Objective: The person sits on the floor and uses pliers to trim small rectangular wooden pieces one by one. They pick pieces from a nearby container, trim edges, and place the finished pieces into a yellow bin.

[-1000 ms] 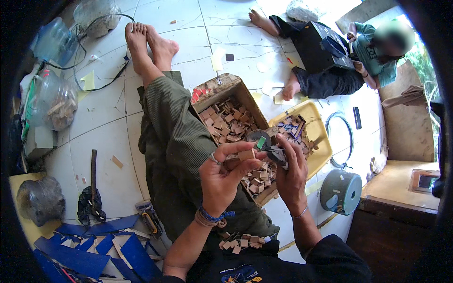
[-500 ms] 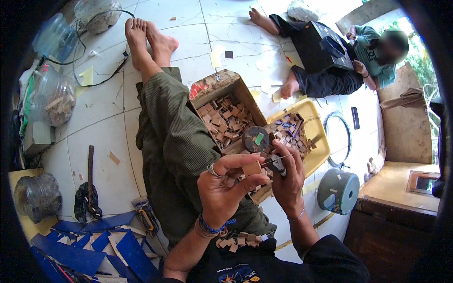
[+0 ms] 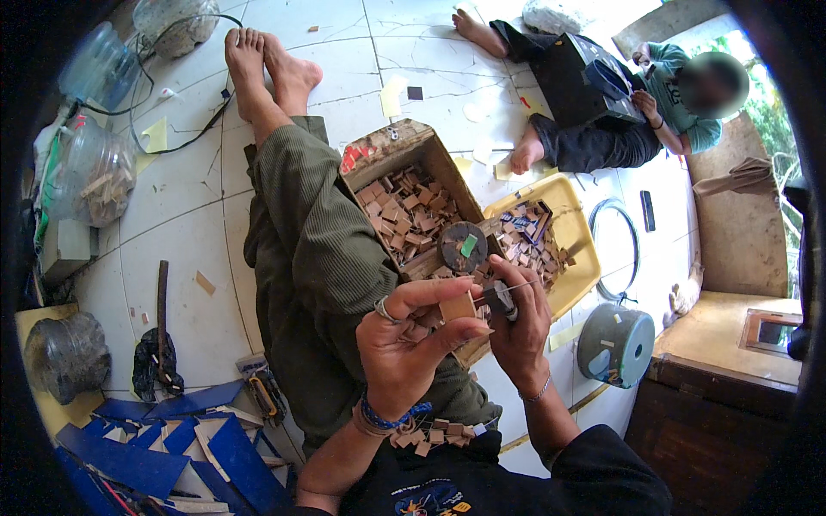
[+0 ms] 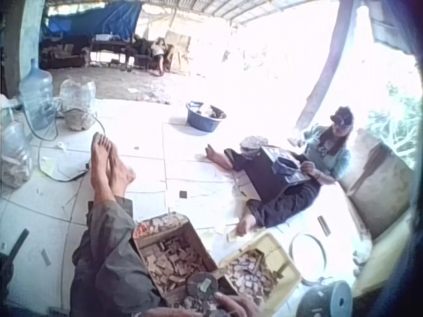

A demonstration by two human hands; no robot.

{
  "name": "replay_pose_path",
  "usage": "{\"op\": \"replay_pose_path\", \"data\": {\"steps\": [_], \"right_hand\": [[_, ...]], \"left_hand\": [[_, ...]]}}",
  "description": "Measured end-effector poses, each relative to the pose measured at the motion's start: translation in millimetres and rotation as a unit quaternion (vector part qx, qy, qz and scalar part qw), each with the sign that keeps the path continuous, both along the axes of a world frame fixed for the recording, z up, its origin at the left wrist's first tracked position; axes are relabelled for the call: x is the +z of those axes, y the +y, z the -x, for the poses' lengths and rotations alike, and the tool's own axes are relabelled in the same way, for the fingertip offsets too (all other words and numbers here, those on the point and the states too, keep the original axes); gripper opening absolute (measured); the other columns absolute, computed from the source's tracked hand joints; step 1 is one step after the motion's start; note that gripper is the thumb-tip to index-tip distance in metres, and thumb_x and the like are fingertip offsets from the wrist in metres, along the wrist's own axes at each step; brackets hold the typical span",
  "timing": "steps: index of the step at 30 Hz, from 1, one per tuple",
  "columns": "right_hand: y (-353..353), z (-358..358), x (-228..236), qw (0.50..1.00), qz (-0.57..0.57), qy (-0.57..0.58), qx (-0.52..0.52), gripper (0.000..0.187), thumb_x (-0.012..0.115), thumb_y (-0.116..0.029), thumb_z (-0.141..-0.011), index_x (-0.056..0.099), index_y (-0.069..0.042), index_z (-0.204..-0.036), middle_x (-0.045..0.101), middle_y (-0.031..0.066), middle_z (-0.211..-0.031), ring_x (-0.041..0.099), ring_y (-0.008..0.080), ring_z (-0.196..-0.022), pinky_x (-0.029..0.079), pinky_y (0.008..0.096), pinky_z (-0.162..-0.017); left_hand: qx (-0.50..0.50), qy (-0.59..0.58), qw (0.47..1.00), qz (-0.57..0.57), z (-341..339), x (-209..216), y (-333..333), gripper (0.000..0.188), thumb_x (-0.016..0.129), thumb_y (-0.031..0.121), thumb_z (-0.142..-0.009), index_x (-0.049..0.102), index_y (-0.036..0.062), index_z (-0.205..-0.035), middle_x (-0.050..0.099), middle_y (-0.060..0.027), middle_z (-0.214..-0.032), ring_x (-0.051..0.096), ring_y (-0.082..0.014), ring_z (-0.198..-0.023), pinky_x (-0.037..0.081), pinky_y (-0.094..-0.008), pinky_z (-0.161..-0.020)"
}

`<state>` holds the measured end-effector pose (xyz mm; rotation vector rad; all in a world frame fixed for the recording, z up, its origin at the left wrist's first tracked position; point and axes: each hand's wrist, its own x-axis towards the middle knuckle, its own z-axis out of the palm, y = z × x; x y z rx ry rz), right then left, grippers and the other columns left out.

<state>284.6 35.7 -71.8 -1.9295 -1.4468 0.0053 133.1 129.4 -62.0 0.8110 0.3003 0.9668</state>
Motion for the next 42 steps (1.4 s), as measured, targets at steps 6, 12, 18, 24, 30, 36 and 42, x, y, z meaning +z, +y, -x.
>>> {"op": "replay_pose_path", "data": {"steps": [6, 12, 18, 24, 30, 36, 42], "right_hand": [[3, 0, 1, 1.000, -0.016, -0.011, 0.017, 0.070, 0.063, 0.013, -0.068, 0.062, -0.006, -0.135, 0.070, 0.0162, -0.106, 0.068, 0.0363, -0.094, 0.055, 0.0452, -0.082], [-2, 1, 5, 0.999, 0.023, 0.020, 0.020, 0.061, 0.069, 0.010, -0.074, 0.061, -0.007, -0.132, 0.070, 0.0156, -0.105, 0.069, 0.0366, -0.093, 0.055, 0.0448, -0.080], [-3, -4, 16, 0.990, 0.079, 0.061, 0.097, 0.052, 0.078, -0.001, -0.081, 0.060, -0.007, -0.130, 0.071, 0.0159, -0.105, 0.071, 0.0376, -0.093, 0.056, 0.0447, -0.078], [-9, -20, 41, 0.916, 0.267, 0.227, 0.193, 0.043, 0.079, -0.024, -0.094, 0.058, -0.006, -0.127, 0.072, 0.0223, -0.094, 0.071, 0.0453, -0.088, 0.054, 0.0478, -0.071], [-10, -23, 48, 0.891, 0.308, 0.250, 0.223, 0.045, 0.079, -0.022, -0.093, 0.058, -0.009, -0.130, 0.072, 0.0188, -0.099, 0.071, 0.0425, -0.089, 0.054, 0.0479, -0.072], [-6, -22, 57, 0.948, 0.238, 0.095, 0.187, 0.048, 0.079, -0.014, -0.088, 0.062, -0.013, -0.132, 0.073, 0.0116, -0.111, 0.072, 0.0350, -0.098, 0.055, 0.0448, -0.078], [-2, -30, 56, 0.971, 0.192, 0.034, 0.139, 0.052, 0.078, -0.013, -0.088, 0.062, -0.013, -0.137, 0.071, 0.0104, -0.104, 0.070, 0.0327, -0.093, 0.054, 0.0430, -0.078]], "left_hand": [[0.035, 0.081, 0.991, -0.096, 2, 3, 7, 0.043, 0.082, -0.004, -0.086, 0.065, -0.0077, -0.126, 0.072, -0.0180, -0.121, 0.072, -0.0217, -0.111, 0.060, -0.0312, -0.097], [0.025, 0.132, 0.988, -0.078, 10, 12, 9, 0.038, 0.083, -0.002, -0.086, 0.069, -0.0063, -0.120, 0.071, -0.0148, -0.118, 0.071, -0.0180, -0.109, 0.059, -0.0290, -0.094], [-0.012, 0.164, 0.976, -0.145, 19, 14, 27, 0.034, 0.080, -0.003, -0.089, 0.070, -0.0059, -0.121, 0.070, -0.0126, -0.116, 0.070, -0.0152, -0.106, 0.058, -0.0260, -0.093], [-0.077, 0.141, 0.986, -0.039, 23, 13, 37, 0.034, 0.084, 0.013, -0.087, 0.076, -0.0021, -0.116, 0.073, -0.0082, -0.110, 0.066, -0.0120, -0.097, 0.052, -0.0253, -0.087], [-0.107, 0.139, 0.980, -0.095, 33, 16, 39, 0.032, 0.083, 0.006, -0.086, 0.075, -0.0039, -0.116, 0.072, -0.0105, -0.110, 0.068, -0.0132, -0.094, 0.057, -0.0257, -0.083], [-0.098, 0.176, 0.964, -0.176, 44, 23, 45, 0.033, 0.084, 0.000, -0.083, 0.075, -0.0021, -0.115, 0.071, -0.0114, -0.111, 0.071, -0.0141, -0.095, 0.061, -0.0272, -0.080], [-0.068, 0.236, 0.930, -0.273, 49, 30, 42, 0.036, 0.085, -0.003, -0.081, 0.077, 0.0041, -0.116, 0.071, -0.0113, -0.113, 0.073, -0.0149, -0.090, 0.061, -0.0282, -0.081]]}}
